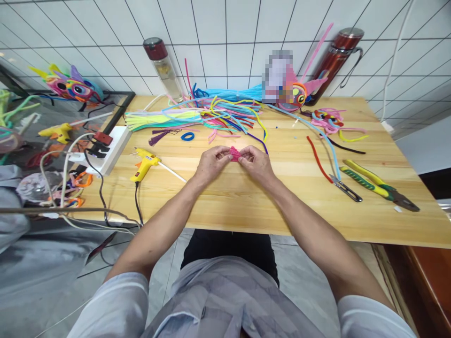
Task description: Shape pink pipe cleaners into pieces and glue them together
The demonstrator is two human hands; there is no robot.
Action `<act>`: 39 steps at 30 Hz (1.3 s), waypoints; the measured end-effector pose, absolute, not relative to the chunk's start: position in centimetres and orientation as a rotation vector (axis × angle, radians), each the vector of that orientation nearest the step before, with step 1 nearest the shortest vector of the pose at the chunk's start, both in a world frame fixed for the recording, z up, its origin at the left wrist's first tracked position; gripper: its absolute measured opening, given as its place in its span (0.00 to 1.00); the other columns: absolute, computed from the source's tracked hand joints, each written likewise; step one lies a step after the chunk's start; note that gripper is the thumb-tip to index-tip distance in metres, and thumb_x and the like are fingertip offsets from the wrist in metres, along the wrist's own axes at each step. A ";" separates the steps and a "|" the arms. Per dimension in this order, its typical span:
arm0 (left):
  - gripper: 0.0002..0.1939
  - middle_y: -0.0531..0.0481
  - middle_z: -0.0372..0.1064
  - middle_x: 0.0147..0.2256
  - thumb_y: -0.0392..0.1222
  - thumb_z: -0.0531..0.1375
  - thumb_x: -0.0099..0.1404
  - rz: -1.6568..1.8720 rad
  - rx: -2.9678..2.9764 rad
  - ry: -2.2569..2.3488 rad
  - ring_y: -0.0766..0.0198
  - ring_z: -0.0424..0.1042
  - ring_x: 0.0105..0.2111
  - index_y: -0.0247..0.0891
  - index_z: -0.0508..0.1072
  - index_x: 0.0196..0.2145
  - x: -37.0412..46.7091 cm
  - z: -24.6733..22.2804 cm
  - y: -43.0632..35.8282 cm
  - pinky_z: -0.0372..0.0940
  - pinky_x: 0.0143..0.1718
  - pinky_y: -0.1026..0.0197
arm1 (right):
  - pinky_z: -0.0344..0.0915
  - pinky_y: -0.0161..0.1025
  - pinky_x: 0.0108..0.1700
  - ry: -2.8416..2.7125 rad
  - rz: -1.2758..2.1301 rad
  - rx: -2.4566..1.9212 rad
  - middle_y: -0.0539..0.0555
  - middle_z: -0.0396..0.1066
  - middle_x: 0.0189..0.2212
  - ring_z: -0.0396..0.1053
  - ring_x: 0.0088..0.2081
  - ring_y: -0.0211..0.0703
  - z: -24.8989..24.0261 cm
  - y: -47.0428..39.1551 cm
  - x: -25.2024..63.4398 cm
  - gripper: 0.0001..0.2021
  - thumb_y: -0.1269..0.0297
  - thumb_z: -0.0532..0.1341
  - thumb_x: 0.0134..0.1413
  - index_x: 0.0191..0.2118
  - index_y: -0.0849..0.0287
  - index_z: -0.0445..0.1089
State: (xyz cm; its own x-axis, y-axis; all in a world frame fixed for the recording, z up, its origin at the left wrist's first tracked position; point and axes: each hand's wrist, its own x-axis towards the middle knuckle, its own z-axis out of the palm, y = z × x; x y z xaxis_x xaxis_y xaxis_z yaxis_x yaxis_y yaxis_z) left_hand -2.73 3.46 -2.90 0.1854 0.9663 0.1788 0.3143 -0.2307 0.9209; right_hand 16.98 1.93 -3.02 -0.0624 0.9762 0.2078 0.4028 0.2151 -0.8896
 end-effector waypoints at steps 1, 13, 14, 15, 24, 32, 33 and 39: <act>0.16 0.46 0.83 0.41 0.47 0.68 0.63 1.045 1.720 1.244 0.61 0.75 0.36 0.36 0.84 0.45 -2.7 -3.0 3.4 0.68 0.39 0.61 | 0.71 0.42 0.43 -1.641 0.811 -1.345 0.51 0.80 0.34 0.75 0.35 0.44 -3.1 2.0 16.9 0.04 0.67 0.66 0.53 0.37 0.54 0.75; 0.12 0.53 0.76 0.34 0.35 0.63 0.62 1.026 1.780 1.269 0.67 0.70 0.31 0.37 0.77 0.44 -2.4 -2.9 3.3 0.66 0.37 0.65 | 0.71 0.45 0.47 -1.769 0.802 -1.348 0.56 0.82 0.44 0.76 0.43 0.48 -3.0 2.3 17.5 0.13 0.60 0.61 0.62 0.48 0.56 0.78; 0.12 0.53 0.76 0.34 0.34 0.62 0.62 1.021 1.781 1.271 0.67 0.70 0.31 0.37 0.77 0.44 -2.5 -2.8 3.3 0.66 0.37 0.64 | 0.70 0.45 0.48 -1.788 0.775 -1.351 0.57 0.82 0.44 0.76 0.43 0.48 -3.1 2.3 17.5 0.13 0.61 0.61 0.61 0.48 0.56 0.78; 0.12 0.53 0.75 0.34 0.33 0.61 0.61 1.009 1.792 1.271 0.67 0.69 0.31 0.37 0.78 0.43 -2.5 -2.6 3.3 0.66 0.37 0.64 | 0.70 0.46 0.48 -1.811 0.742 -1.353 0.57 0.81 0.44 0.76 0.43 0.49 -3.2 2.4 17.5 0.13 0.61 0.61 0.61 0.47 0.56 0.78; 0.12 0.50 0.80 0.38 0.35 0.61 0.61 1.033 1.660 1.216 0.64 0.74 0.35 0.36 0.81 0.42 -3.2 -2.2 4.0 0.69 0.41 0.63 | 0.66 0.43 0.43 -1.824 0.554 -1.443 0.53 0.78 0.33 0.71 0.36 0.47 -3.6 3.0 17.4 0.10 0.66 0.59 0.57 0.39 0.56 0.79; 0.20 0.54 0.72 0.29 0.41 0.67 0.60 0.905 1.672 1.293 0.67 0.66 0.27 0.32 0.80 0.49 -3.6 -1.3 4.0 0.63 0.32 0.64 | 0.64 0.41 0.40 -1.770 0.592 -1.474 0.52 0.78 0.32 0.71 0.35 0.45 -3.4 2.8 18.0 0.10 0.65 0.60 0.56 0.38 0.56 0.79; 0.23 0.55 0.71 0.28 0.40 0.67 0.59 0.886 1.705 1.290 0.67 0.66 0.27 0.32 0.80 0.53 -3.6 -1.2 3.8 0.62 0.32 0.64 | 0.64 0.41 0.40 -1.780 0.591 -1.475 0.52 0.78 0.32 0.71 0.35 0.45 -3.3 2.8 17.9 0.10 0.65 0.60 0.56 0.37 0.56 0.79; 0.14 0.53 0.75 0.30 0.42 0.69 0.58 0.794 1.816 1.167 0.66 0.69 0.29 0.36 0.84 0.42 -3.4 -1.0 3.2 0.62 0.33 0.63 | 0.65 0.42 0.40 -1.836 0.571 -1.498 0.51 0.76 0.29 0.70 0.32 0.46 -2.8 2.5 17.8 0.07 0.66 0.62 0.53 0.35 0.55 0.78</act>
State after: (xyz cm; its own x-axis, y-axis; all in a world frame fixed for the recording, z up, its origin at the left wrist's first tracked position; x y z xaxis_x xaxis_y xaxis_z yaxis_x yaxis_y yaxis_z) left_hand -3.42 3.23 -1.03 0.3723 0.9250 0.0757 0.4103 -0.2372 0.8806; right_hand 17.80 2.54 -2.76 -0.0967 0.9676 0.2334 0.6643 0.2374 -0.7087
